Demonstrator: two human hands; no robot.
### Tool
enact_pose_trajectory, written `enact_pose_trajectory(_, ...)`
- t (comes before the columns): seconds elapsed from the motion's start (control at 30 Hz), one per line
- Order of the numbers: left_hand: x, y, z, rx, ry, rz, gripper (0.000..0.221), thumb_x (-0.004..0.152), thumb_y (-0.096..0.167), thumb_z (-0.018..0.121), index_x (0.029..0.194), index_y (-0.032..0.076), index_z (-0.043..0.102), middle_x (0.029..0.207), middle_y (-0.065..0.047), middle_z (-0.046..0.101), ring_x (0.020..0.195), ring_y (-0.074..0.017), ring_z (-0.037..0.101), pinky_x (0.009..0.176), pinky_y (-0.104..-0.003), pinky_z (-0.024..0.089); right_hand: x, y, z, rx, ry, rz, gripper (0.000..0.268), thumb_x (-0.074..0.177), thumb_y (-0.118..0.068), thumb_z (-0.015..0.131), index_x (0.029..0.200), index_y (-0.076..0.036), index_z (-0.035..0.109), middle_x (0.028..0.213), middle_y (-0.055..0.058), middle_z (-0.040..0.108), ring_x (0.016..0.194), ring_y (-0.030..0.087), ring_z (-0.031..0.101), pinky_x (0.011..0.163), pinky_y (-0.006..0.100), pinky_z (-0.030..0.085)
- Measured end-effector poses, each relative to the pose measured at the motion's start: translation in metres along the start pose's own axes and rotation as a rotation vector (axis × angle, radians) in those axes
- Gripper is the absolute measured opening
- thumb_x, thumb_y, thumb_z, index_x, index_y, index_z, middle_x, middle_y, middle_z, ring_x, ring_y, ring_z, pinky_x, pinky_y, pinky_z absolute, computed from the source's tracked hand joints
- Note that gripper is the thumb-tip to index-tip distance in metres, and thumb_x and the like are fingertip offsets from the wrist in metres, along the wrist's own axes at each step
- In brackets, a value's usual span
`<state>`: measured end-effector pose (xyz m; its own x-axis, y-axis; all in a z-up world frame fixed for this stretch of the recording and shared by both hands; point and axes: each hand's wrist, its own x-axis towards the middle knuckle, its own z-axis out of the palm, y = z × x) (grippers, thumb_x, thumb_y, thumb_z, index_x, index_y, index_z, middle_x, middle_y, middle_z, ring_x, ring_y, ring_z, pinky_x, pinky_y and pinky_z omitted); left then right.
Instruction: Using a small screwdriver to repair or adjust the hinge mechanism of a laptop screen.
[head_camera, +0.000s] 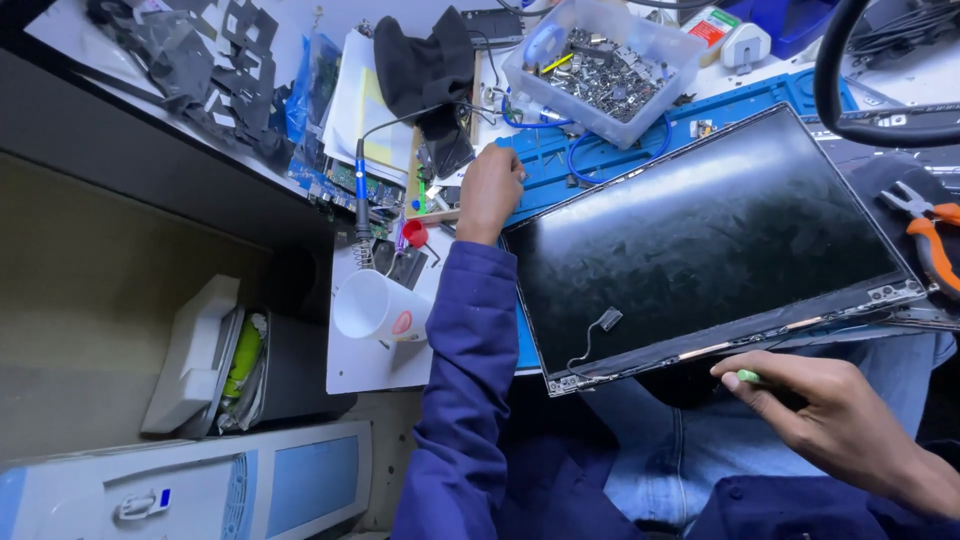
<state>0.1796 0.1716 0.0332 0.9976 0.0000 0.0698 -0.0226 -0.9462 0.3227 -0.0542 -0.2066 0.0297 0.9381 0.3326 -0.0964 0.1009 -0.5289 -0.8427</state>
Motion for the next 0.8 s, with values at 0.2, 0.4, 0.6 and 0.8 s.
enact_pose_trajectory(0.2, 0.008, -0.01, 0.013, 0.082, 0.052, 0.047, 0.02, 0.089, -0.002, 0.066, 0.073, 0.009, 0.068, 0.097, -0.014, 0.064, 0.071, -0.0361, 0.064, 0.059, -0.046, 0.051, 0.001, 0.008, -0.001, -0.017, 0.006, -0.058, 0.02, 0.084, -0.022, 0.073, 0.098, -0.018, 0.086, 0.098, -0.007, 0.09, 0.084, 0.005, 0.085, 0.071, 0.026, 0.058)
enact_pose_trajectory(0.4, 0.016, -0.006, 0.019, 0.177, 0.081, 0.03, 0.02, 0.081, -0.006, 0.066, 0.069, 0.009, 0.072, 0.09, -0.013, 0.067, 0.073, -0.0393, 0.067, 0.056, -0.049, 0.052, 0.002, 0.009, -0.002, -0.02, 0.002, -0.014, 0.021, 0.084, -0.023, 0.073, 0.099, -0.018, 0.087, 0.097, -0.008, 0.091, 0.076, 0.006, 0.08, 0.068, 0.027, 0.056)
enact_pose_trajectory(0.6, 0.02, -0.011, 0.035, 0.304, 0.08, 0.034, 0.015, 0.092, 0.005, 0.066, 0.077, 0.008, 0.065, 0.092, -0.014, 0.061, 0.072, -0.0398, 0.063, 0.053, -0.049, 0.049, 0.001, 0.011, -0.002, -0.011, 0.022, -0.068, 0.019, 0.084, -0.023, 0.073, 0.097, -0.019, 0.086, 0.095, -0.008, 0.09, 0.071, 0.004, 0.08, 0.065, 0.025, 0.055)
enact_pose_trajectory(0.8, 0.008, 0.005, 0.032, 0.33, 0.193, 0.082, 0.018, 0.084, -0.009, 0.059, 0.093, 0.007, 0.058, 0.097, -0.015, 0.058, 0.072, -0.0379, 0.06, 0.051, -0.048, 0.05, -0.002, 0.014, 0.0, -0.013, 0.031, -0.112, 0.018, 0.084, -0.022, 0.073, 0.096, -0.018, 0.085, 0.095, -0.007, 0.09, 0.086, 0.004, 0.084, 0.074, 0.025, 0.059)
